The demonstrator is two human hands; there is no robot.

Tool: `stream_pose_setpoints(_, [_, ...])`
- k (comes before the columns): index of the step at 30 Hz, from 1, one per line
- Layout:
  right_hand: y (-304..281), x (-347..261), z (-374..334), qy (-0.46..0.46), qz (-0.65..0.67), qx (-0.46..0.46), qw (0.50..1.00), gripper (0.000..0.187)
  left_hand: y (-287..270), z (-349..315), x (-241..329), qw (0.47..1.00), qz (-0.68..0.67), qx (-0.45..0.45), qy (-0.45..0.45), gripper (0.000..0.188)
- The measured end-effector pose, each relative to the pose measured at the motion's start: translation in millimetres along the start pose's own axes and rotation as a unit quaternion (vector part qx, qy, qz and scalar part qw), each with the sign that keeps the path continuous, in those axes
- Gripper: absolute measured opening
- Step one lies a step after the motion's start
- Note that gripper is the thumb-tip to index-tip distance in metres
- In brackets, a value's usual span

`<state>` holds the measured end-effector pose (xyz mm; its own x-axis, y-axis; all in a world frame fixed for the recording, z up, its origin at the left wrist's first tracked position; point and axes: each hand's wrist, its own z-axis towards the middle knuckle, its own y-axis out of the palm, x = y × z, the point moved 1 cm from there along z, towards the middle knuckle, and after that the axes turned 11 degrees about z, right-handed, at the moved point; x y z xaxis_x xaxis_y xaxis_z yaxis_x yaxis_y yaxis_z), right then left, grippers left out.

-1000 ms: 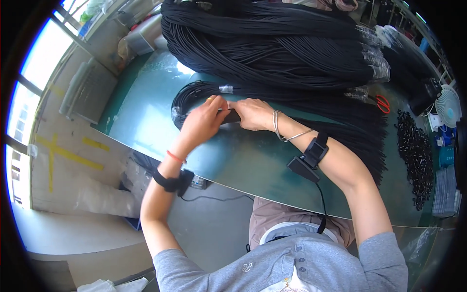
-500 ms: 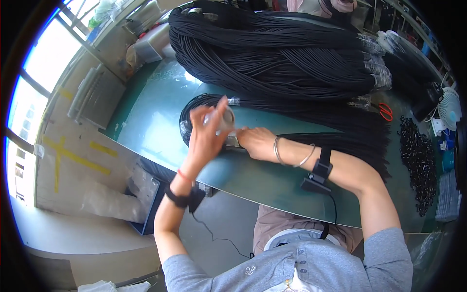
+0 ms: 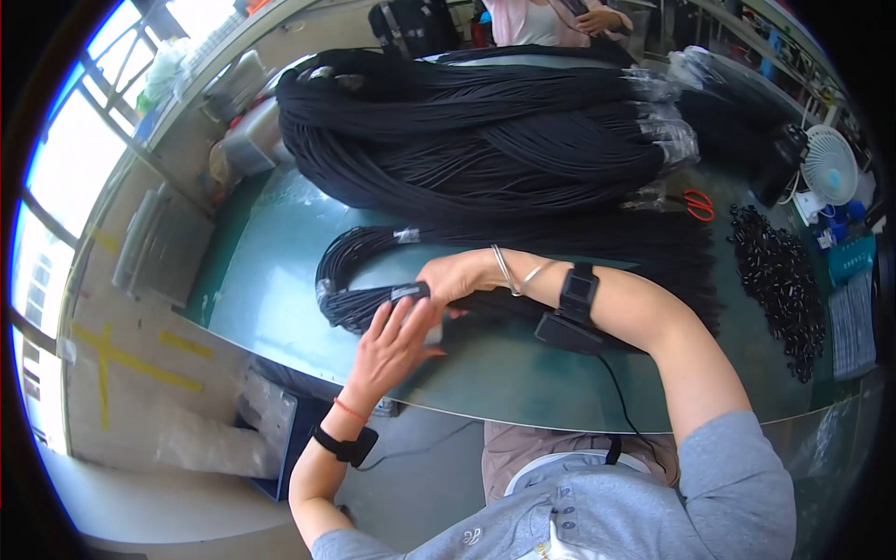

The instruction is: The person slides small black plastic pieces onto the ends of black cords one by one before taping the bundle together. They then place the finished bundle onto a stack and pick up a new set of cords to repeat the process.

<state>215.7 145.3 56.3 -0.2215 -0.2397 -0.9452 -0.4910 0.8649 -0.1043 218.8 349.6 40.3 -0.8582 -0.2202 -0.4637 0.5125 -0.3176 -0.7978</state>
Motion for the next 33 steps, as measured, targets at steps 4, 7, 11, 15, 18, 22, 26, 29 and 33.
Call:
stream_pose_setpoints(4, [-11.8, 12.9, 6.3, 0.062, 0.043, -0.072, 0.995, 0.022, 4.1, -20.3, -18.1, 0.997, 0.003, 0.071, 0.015, 0.053])
stream_pose_setpoints(7, [18.4, 37.0, 18.1, -0.042, -0.366, 0.056, 0.928, 0.021, -15.9, 48.1, -34.0, 0.979, -0.069, 0.142, -0.128, 0.043])
stream_pose_setpoints(11, [60.2, 12.2, -6.8, -0.133, -0.52, 0.346, 0.77, 0.022, 39.4, 36.9, -76.3, 0.894, -0.327, -0.088, -0.293, 0.043])
stream_pose_setpoints(15, [42.4, 6.4, -15.3, -0.181, -0.458, 0.329, 0.806, 0.022, 44.3, 47.3, -81.4, 0.841, -0.349, -0.327, -0.254, 0.047])
stream_pose_setpoints(18, [18.8, 3.6, -17.3, -0.145, -0.4, 0.265, 0.865, 0.022, 11.1, 56.9, -49.1, 0.926, -0.218, -0.243, -0.189, 0.05])
stream_pose_setpoints(22, [-2.5, -0.8, -1.6, -0.036, -0.11, 0.055, 0.992, 0.022, -6.1, 2.7, -4.1, 0.997, -0.015, 0.039, -0.065, 0.058])
stream_pose_setpoints(26, [-8.2, 16.7, 13.9, 0.015, -0.002, -0.076, 0.997, 0.021, -7.0, -24.1, -21.0, 0.998, 0.006, 0.058, -0.006, 0.066])
stream_pose_setpoints(29, [10.5, 40.8, 8.2, -0.061, -0.159, 0.033, 0.985, 0.02, -36.1, 37.4, -29.3, 0.976, 0.003, 0.084, -0.199, 0.05])
stream_pose_setpoints(33, [54.1, 26.6, -2.3, -0.232, -0.454, 0.31, 0.803, 0.017, 35.1, 33.5, -83.8, 0.842, -0.386, -0.087, -0.367, 0.04])
